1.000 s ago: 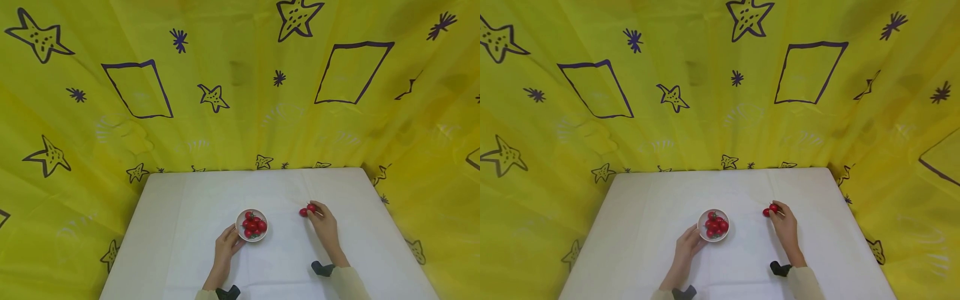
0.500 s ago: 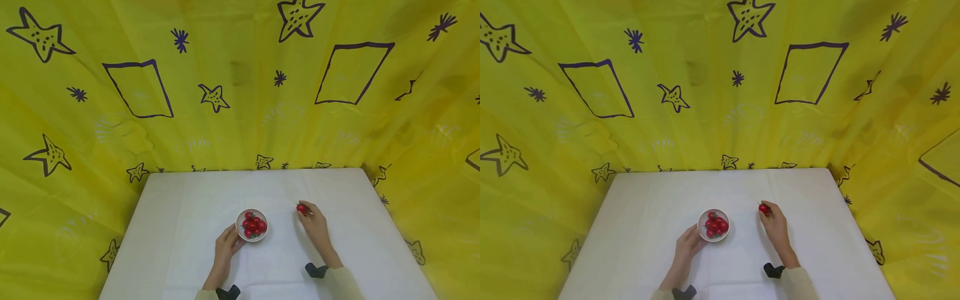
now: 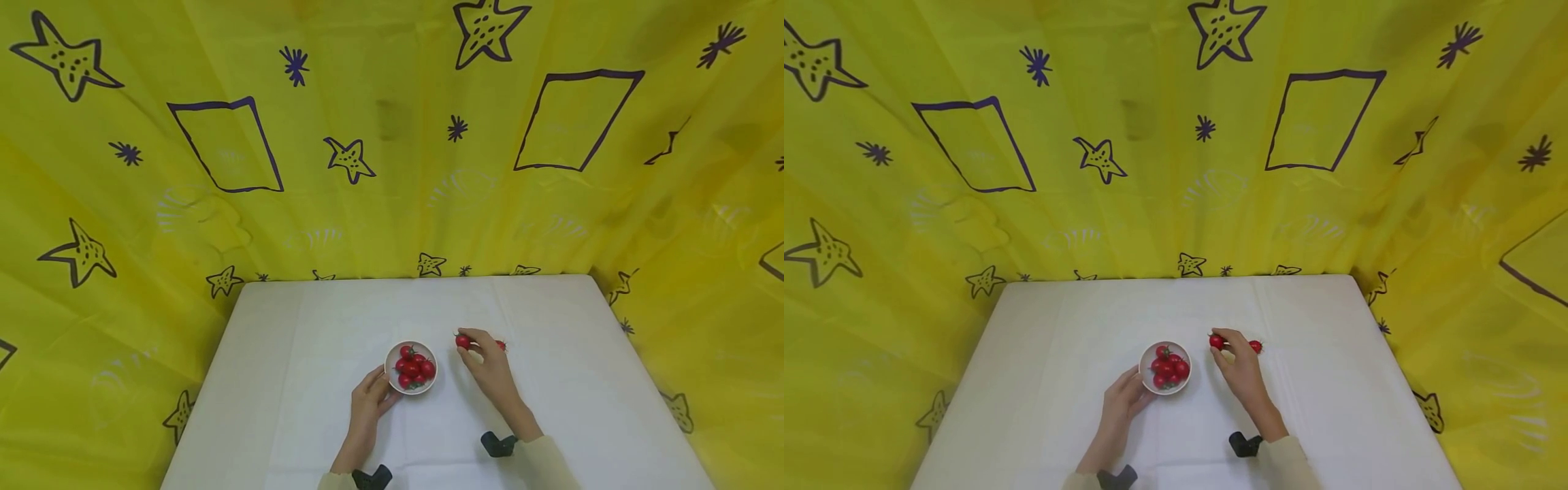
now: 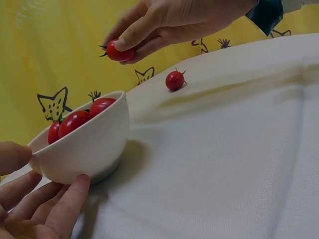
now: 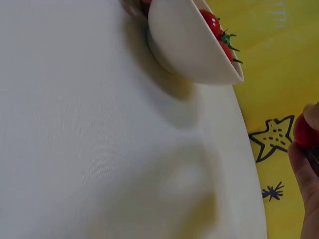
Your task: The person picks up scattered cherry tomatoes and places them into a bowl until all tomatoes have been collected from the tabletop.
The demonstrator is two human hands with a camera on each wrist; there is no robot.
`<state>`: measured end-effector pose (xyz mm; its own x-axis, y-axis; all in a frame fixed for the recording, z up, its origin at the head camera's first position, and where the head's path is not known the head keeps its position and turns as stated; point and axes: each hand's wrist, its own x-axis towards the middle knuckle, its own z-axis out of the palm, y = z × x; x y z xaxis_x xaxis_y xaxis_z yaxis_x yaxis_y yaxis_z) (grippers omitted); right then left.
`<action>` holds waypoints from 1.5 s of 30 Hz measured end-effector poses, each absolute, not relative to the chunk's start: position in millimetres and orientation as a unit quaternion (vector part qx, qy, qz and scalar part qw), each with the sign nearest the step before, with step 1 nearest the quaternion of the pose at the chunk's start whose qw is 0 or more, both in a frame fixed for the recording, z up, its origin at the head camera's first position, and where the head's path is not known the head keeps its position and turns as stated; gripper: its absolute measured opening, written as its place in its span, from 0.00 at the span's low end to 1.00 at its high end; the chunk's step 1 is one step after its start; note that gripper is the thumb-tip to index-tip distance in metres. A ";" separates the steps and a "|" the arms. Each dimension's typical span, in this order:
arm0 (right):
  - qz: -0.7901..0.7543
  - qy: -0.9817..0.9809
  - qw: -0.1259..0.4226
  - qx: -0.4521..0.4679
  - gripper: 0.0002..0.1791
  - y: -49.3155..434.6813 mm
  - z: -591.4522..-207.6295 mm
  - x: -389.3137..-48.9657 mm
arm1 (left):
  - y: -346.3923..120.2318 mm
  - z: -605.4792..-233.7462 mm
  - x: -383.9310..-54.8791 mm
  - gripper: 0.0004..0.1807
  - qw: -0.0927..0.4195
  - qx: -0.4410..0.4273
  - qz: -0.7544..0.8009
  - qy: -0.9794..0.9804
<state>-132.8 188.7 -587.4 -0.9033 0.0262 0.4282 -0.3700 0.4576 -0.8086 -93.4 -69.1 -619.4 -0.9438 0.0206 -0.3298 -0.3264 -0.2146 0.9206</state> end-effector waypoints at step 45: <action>0.378 -0.890 0.124 0.221 0.20 93.9 -594.2 -96.3 | -68.3 -610.1 -94.5 0.27 0.094 -0.129 0.779 0.606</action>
<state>-96.3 93.9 -594.2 -0.8711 -0.2999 0.3888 -0.4880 0.6165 -0.6179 -94.5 -68.3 -610.1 -0.9489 -0.0091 -0.3154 -0.3035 -0.2475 0.9201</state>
